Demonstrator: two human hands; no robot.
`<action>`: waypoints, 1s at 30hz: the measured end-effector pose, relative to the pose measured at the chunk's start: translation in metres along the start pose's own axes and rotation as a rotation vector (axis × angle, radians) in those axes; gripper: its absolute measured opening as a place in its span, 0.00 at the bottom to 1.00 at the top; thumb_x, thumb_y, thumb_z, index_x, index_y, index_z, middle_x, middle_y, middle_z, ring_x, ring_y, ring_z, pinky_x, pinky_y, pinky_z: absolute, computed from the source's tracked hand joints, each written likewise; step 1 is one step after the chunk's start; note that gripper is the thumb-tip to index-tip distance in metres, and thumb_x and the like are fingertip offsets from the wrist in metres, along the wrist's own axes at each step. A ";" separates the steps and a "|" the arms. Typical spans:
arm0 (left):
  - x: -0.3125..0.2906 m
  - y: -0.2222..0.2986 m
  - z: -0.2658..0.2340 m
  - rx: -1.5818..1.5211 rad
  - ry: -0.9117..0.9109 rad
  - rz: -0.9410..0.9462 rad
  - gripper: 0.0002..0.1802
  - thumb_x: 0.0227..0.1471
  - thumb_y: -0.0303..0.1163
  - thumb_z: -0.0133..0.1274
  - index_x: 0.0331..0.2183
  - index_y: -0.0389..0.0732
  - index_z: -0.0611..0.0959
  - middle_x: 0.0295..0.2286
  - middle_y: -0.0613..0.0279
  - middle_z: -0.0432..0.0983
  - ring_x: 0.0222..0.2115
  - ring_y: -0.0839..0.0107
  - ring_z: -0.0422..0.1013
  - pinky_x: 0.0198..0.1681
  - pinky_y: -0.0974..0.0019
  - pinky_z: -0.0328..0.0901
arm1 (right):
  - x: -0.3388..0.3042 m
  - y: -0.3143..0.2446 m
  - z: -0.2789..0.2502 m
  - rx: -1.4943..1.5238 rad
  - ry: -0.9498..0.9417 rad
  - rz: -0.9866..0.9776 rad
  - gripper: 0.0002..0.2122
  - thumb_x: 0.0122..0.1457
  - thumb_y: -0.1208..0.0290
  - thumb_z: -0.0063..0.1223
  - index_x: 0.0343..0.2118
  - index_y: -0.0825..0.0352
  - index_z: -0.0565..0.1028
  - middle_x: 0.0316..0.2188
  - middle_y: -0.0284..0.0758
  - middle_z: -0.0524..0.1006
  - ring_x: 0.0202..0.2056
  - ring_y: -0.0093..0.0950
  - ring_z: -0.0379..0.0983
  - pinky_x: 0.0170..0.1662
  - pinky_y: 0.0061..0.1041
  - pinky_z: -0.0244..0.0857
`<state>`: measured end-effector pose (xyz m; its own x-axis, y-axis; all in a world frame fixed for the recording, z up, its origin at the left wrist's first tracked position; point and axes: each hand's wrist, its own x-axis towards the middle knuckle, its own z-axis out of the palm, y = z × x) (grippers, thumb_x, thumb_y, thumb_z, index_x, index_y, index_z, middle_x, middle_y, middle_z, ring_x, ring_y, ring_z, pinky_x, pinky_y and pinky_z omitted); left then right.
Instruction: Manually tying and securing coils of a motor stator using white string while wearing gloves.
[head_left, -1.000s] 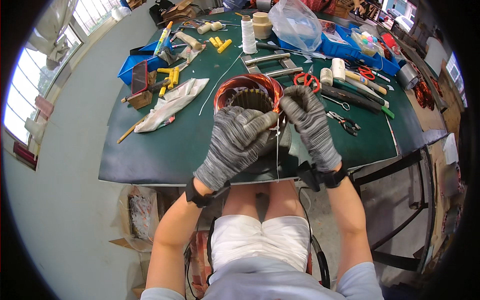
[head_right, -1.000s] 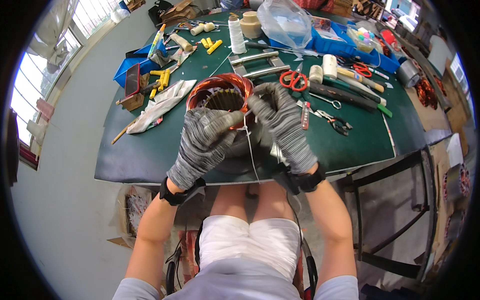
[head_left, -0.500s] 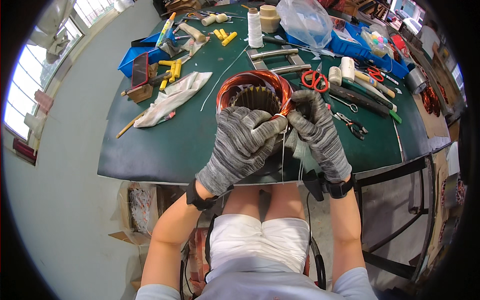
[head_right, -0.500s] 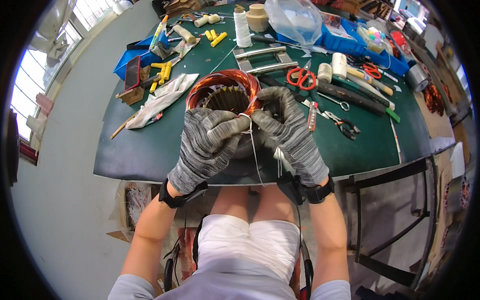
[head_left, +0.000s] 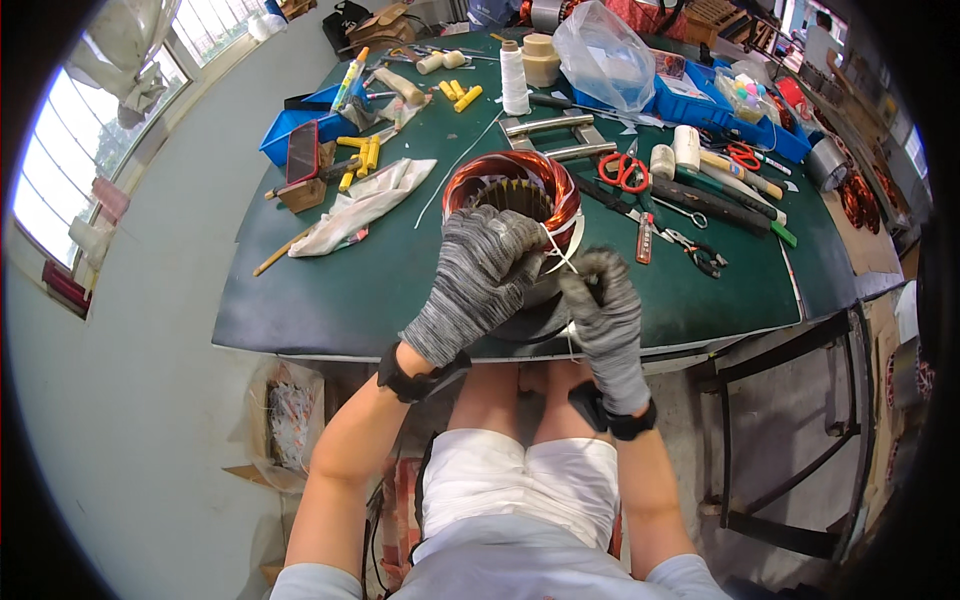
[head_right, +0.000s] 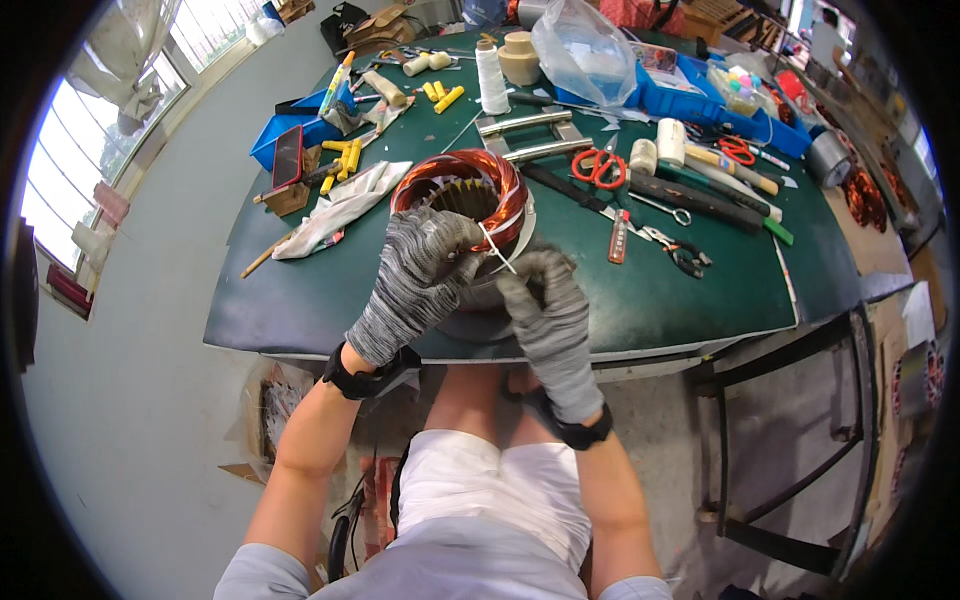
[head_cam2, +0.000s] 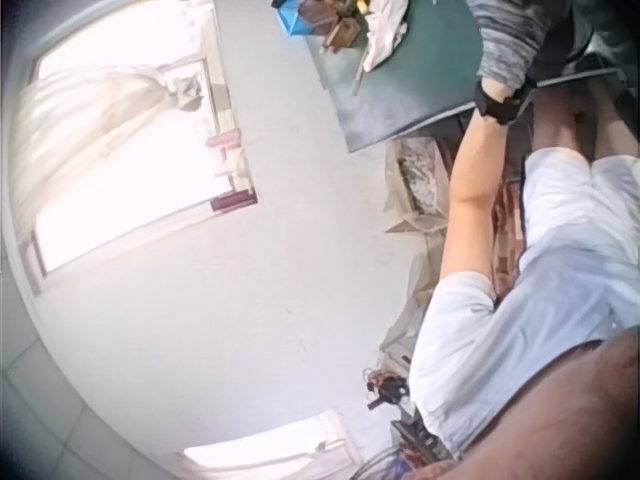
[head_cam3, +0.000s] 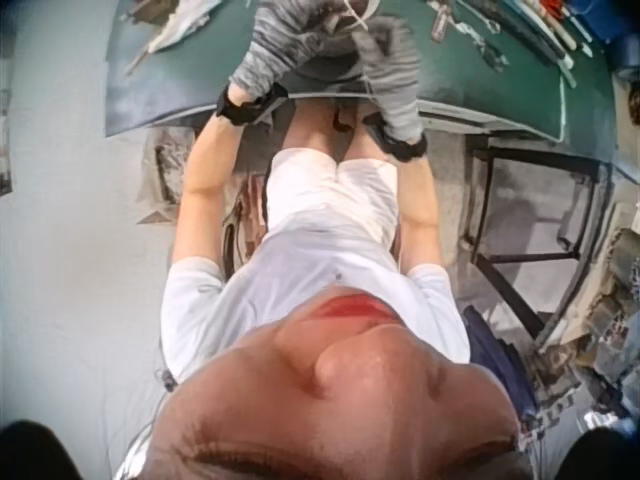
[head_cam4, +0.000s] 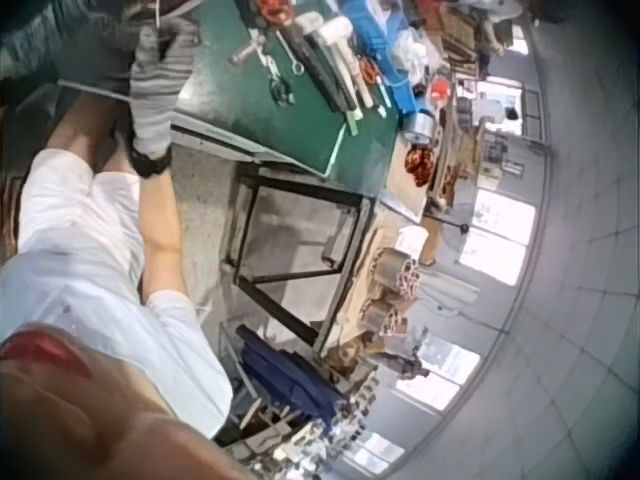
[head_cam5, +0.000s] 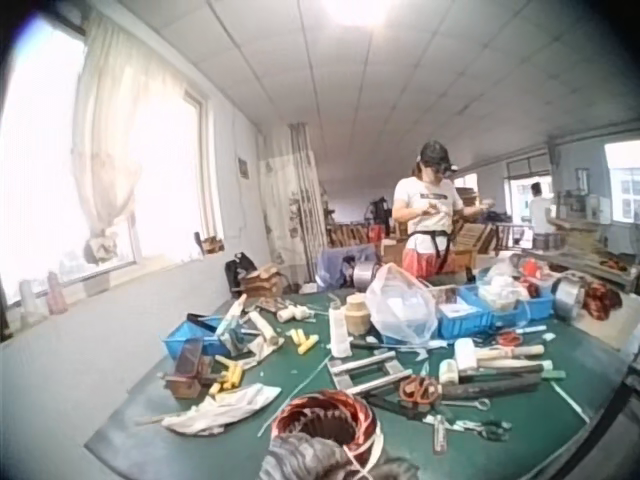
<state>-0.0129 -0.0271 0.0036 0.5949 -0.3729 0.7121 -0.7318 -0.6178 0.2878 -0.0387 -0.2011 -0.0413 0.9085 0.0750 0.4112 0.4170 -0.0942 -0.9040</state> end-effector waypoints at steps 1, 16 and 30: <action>-0.001 0.001 0.000 -0.004 0.019 0.017 0.13 0.38 0.22 0.57 0.32 0.43 0.76 0.30 0.59 0.73 0.33 0.56 0.68 0.40 0.57 0.60 | -0.010 -0.004 -0.004 0.418 -0.097 0.409 0.10 0.58 0.64 0.52 0.37 0.66 0.71 0.27 0.28 0.70 0.29 0.18 0.65 0.31 0.20 0.62; -0.003 -0.014 -0.005 -0.035 0.028 0.178 0.12 0.38 0.27 0.58 0.31 0.43 0.78 0.30 0.61 0.75 0.31 0.57 0.70 0.36 0.57 0.63 | -0.019 -0.013 0.025 1.679 -0.114 0.422 0.09 0.62 0.62 0.43 0.41 0.58 0.69 0.18 0.21 0.64 0.14 0.11 0.55 0.14 0.10 0.49; 0.013 -0.013 -0.016 -0.474 -0.191 -0.290 0.21 0.41 0.35 0.60 0.40 0.38 0.77 0.31 0.55 0.75 0.33 0.59 0.70 0.40 0.60 0.63 | 0.058 -0.011 -0.024 0.825 -0.261 0.299 0.12 0.61 0.68 0.43 0.45 0.66 0.71 0.30 0.27 0.73 0.19 0.10 0.59 0.21 0.09 0.53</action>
<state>-0.0010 -0.0125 0.0193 0.8103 -0.3803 0.4460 -0.5727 -0.3525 0.7401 0.0098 -0.2191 -0.0048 0.8978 0.3934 0.1977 -0.0789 0.5856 -0.8068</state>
